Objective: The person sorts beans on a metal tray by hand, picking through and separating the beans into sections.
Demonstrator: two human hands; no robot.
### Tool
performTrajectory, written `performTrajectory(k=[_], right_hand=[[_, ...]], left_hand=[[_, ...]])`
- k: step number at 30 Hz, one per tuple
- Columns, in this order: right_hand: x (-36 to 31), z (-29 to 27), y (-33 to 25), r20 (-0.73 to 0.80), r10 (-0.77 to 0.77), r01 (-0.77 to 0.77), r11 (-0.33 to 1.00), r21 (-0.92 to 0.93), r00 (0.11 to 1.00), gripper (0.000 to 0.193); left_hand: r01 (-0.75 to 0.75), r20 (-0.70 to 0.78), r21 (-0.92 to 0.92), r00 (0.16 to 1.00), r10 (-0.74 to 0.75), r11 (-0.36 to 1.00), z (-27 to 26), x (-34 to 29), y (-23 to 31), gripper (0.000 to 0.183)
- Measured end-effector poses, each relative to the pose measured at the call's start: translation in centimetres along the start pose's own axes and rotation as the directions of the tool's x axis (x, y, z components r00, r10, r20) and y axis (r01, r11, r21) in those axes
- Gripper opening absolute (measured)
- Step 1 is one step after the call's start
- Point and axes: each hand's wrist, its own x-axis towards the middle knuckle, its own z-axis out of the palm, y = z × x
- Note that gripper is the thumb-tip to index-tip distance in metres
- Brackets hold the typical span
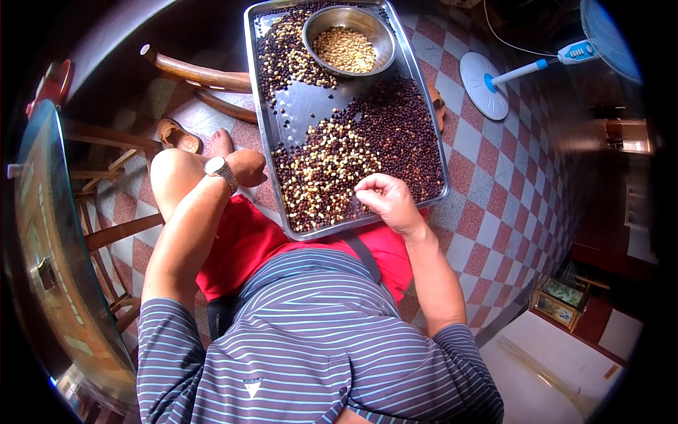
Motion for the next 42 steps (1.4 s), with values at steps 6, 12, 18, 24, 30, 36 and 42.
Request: performTrajectory(k=[6, 12, 18, 24, 30, 36, 42], right_hand=[[0.4, 1.1, 0.5, 0.012, 0.007, -0.001, 0.903, -0.43, 1.0, 0.01], [0.6, 2.0, 0.7, 0.05, -0.128, 0.128, 0.728, -0.673, 0.991, 0.014], [0.7, 2.2, 1.3, 0.037, -0.135, 0.122, 0.71, -0.694, 0.99, 0.013], [0.6, 0.8, 0.0, 0.059, 0.017, -0.012, 0.996, -0.085, 0.998, 0.012], [0.0, -1.6, -0.2, 0.27, 0.178, -0.32, 0.638, 0.701, 0.946, 0.007], [-0.1, -1.2, 0.2, 0.313, 0.208, -0.376, 0.546, 0.749, 0.926, 0.006], [-0.2, -0.4, -1.5, 0.256, 0.176, -0.309, 0.462, 0.831, 0.951, 0.014]], left_hand=[[-0.007, 0.005, 0.001, 1.0, 0.007, 1.0, 0.3, -0.1, 0.1, 0.107], [-0.017, 0.011, 0.003, 1.0, 0.017, 1.0, 0.2, 0.2, -0.2, 0.105], [-0.027, 0.015, 0.006, 1.0, 0.027, 1.0, 0.3, 0.3, -0.3, 0.103], [-0.036, 0.015, 0.014, 0.999, 0.036, 0.999, 0.3, 0.0, 0.2, 0.101], [-0.052, 0.014, 0.022, 0.999, 0.052, 0.998, 0.2, 0.0, 0.0, 0.1], [-0.06, 0.015, 0.031, 0.998, 0.059, 0.998, 0.1, -0.1, 0.4, 0.098], [-0.068, 0.019, 0.032, 0.998, 0.068, 0.997, 0.3, -0.1, 0.1, 0.096]])
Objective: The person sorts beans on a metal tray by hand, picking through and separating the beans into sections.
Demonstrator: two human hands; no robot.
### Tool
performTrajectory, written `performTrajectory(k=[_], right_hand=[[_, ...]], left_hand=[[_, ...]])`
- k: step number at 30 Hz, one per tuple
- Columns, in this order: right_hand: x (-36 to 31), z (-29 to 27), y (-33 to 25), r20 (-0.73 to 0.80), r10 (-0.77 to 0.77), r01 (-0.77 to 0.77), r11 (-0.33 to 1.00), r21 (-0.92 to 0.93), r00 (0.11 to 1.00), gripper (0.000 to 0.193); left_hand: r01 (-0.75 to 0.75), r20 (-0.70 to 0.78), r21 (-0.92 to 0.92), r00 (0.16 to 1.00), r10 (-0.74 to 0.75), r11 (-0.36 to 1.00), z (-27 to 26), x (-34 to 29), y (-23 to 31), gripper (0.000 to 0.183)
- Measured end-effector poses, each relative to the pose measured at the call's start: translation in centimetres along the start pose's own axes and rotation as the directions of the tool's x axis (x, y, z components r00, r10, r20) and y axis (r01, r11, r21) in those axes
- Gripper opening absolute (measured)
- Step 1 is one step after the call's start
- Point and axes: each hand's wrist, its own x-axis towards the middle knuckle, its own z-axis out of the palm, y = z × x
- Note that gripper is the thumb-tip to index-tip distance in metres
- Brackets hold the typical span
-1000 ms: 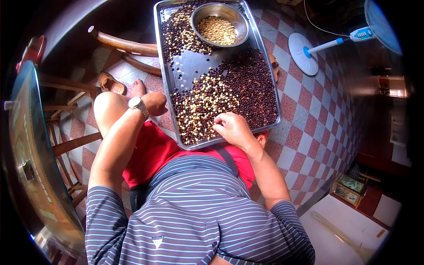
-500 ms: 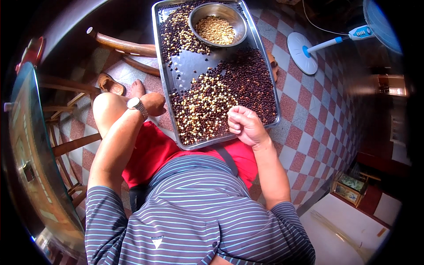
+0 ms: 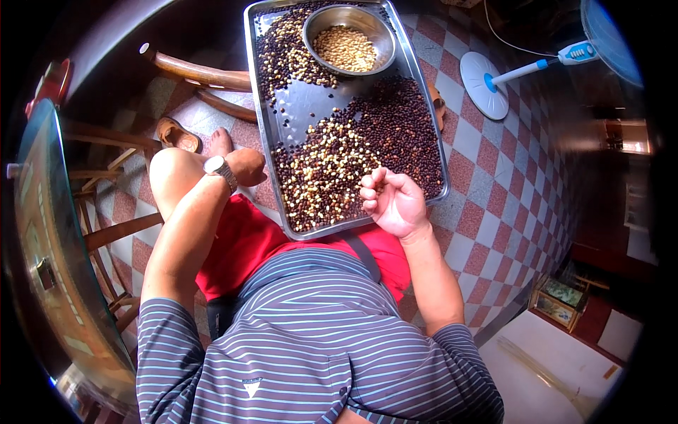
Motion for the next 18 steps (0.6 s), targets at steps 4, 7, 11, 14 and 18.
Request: performTrajectory(k=[4, 7, 11, 14, 18], right_hand=[[0.4, -1.0, -0.3, -0.069, -0.08, 0.048, 0.924, -0.38, 0.994, 0.012], [0.6, -1.3, 0.7, -0.028, -0.291, 0.072, 0.327, -0.942, 0.956, 0.01], [0.5, -0.7, 1.6, 0.14, -0.35, 0.111, -0.103, -0.989, 0.926, 0.009], [0.9, -1.4, 2.2, 0.19, -0.363, 0.031, -0.401, -0.915, 0.912, 0.008], [1.0, -1.8, 2.5, 0.181, -0.378, 0.008, -0.415, -0.91, 0.908, 0.009]], left_hand=[[-0.007, 0.0, 0.001, 1.0, 0.007, 1.0, -0.1, 0.1, -0.1, 0.095], [-0.01, 0.002, 0.004, 1.0, 0.01, 1.0, -0.2, 0.1, -0.2, 0.094], [-0.016, 0.005, 0.005, 1.0, 0.016, 1.0, 0.0, 0.1, -0.4, 0.093], [-0.021, 0.005, 0.01, 1.0, 0.021, 1.0, -0.1, 0.1, -0.2, 0.092], [-0.029, 0.007, 0.015, 1.0, 0.029, 0.999, -0.1, 0.1, -0.3, 0.091]])
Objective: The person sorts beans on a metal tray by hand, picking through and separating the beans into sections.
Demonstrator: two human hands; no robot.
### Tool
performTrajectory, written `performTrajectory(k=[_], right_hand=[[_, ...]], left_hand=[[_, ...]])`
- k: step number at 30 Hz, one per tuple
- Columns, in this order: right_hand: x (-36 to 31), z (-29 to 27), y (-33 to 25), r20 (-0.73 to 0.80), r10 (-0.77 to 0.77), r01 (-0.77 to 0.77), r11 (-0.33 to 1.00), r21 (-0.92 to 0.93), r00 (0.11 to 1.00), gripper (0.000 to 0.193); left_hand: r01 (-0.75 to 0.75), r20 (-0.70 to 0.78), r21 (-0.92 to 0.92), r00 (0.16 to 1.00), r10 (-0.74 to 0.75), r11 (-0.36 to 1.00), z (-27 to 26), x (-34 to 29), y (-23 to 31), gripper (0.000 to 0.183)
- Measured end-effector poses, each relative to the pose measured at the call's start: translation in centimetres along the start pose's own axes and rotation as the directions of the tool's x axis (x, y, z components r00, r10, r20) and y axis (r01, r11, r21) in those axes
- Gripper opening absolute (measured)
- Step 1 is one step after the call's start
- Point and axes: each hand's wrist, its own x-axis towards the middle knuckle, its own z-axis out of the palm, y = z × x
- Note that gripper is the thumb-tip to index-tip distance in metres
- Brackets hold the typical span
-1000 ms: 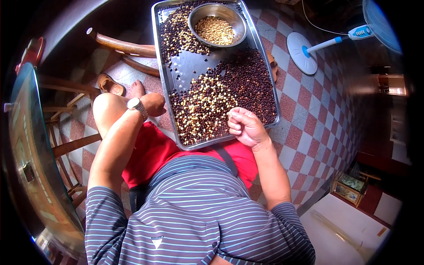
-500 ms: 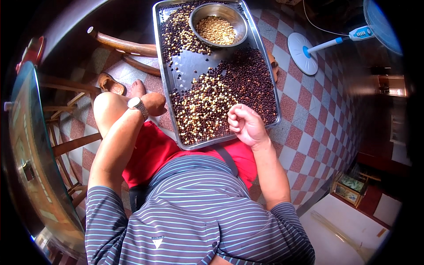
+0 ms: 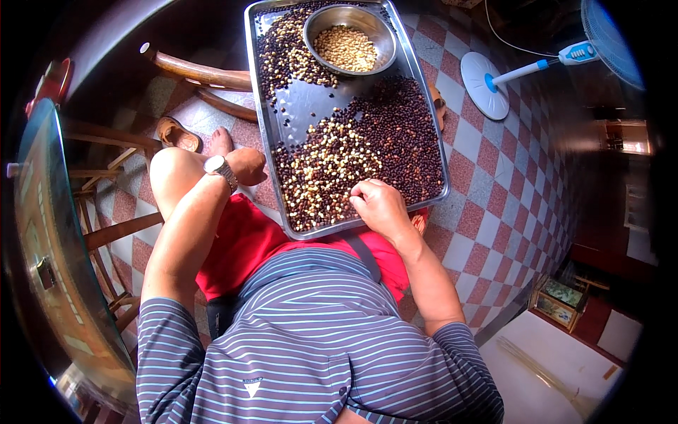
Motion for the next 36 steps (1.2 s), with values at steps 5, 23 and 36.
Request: performTrajectory(k=[5, 23, 36], right_hand=[[-0.3, -0.5, -0.1, -0.031, 0.002, -0.002, 1.0, -0.002, 1.0, 0.012], [-0.4, -2.9, 0.5, 0.3, -0.077, -0.306, -0.087, 0.948, 0.951, 0.011], [-0.2, -0.9, 0.3, -0.097, 0.054, -0.039, 0.988, 0.153, 0.994, 0.009]], left_hand=[[-0.007, 0.001, 0.003, 1.0, 0.007, 1.0, 0.1, -0.1, -0.1, 0.089], [-0.034, 0.006, 0.016, 0.999, 0.034, 0.999, 0.0, -0.3, -0.3, 0.084], [-0.056, 0.011, 0.031, 0.998, 0.056, 0.998, 0.0, -0.3, 0.0, 0.08]])
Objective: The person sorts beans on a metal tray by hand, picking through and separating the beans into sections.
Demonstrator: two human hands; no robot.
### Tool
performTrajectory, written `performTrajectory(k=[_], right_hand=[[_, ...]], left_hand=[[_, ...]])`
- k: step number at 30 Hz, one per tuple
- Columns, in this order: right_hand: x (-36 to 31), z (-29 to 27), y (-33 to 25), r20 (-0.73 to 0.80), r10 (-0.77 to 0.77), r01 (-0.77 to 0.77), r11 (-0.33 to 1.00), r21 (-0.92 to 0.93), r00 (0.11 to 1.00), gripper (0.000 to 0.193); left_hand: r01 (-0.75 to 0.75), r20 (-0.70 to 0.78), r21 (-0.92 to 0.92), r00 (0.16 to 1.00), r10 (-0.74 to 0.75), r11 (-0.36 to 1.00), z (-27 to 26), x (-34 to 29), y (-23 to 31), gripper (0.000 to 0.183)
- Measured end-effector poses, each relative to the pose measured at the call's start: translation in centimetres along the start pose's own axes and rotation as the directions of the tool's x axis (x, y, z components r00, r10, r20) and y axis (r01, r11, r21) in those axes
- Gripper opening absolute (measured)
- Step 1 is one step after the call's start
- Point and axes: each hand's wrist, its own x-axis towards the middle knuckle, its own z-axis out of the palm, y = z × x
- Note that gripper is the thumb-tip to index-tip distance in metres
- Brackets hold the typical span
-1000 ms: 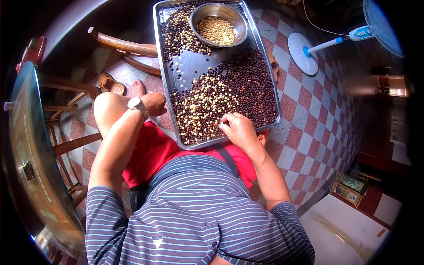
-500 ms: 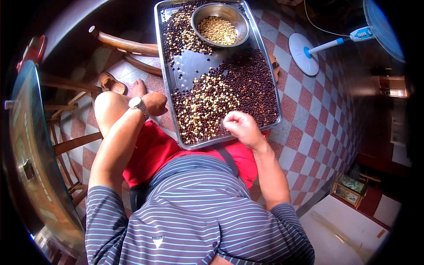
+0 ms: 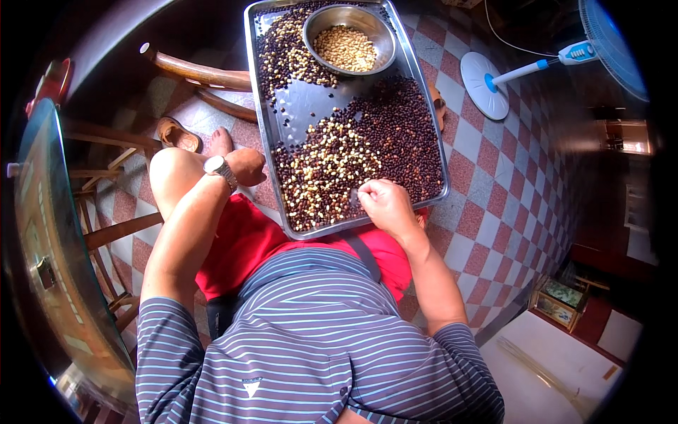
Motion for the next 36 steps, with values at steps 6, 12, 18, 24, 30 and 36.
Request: performTrajectory(k=[6, 12, 18, 24, 30, 36], right_hand=[[-0.1, 0.0, 0.5, 0.026, -0.027, 0.03, 0.993, -0.11, 0.999, 0.008], [0.0, -0.2, 0.4, 0.036, -0.051, 0.055, 0.99, -0.133, 0.998, 0.007], [-0.1, 0.6, 0.6, 0.049, -0.044, 0.053, 0.979, -0.195, 0.998, 0.008], [0.0, 0.9, -0.2, 0.067, -0.018, 0.033, 0.971, -0.236, 0.998, 0.007], [0.2, 0.1, -0.1, 0.154, 0.061, -0.085, 0.984, 0.159, 0.986, 0.009], [0.2, -2.3, -1.8, 0.463, 0.073, -0.456, -0.091, 0.885, 0.884, 0.004]], left_hand=[[-0.01, 0.003, 0.003, 1.0, 0.01, 1.0, 0.0, 0.0, 0.4, 0.078], [-0.018, 0.004, 0.006, 1.0, 0.018, 1.0, 0.0, 0.0, 0.3, 0.076], [-0.031, 0.006, 0.014, 1.0, 0.031, 0.999, -0.1, 0.0, -0.1, 0.075], [-0.041, 0.007, 0.019, 0.999, 0.041, 0.999, 0.0, -0.1, -0.1, 0.073], [-0.045, 0.008, 0.021, 0.999, 0.045, 0.999, -0.2, -0.1, 0.2, 0.071], [-0.057, 0.01, 0.026, 0.998, 0.057, 0.998, -0.2, 0.0, -0.1, 0.069]])
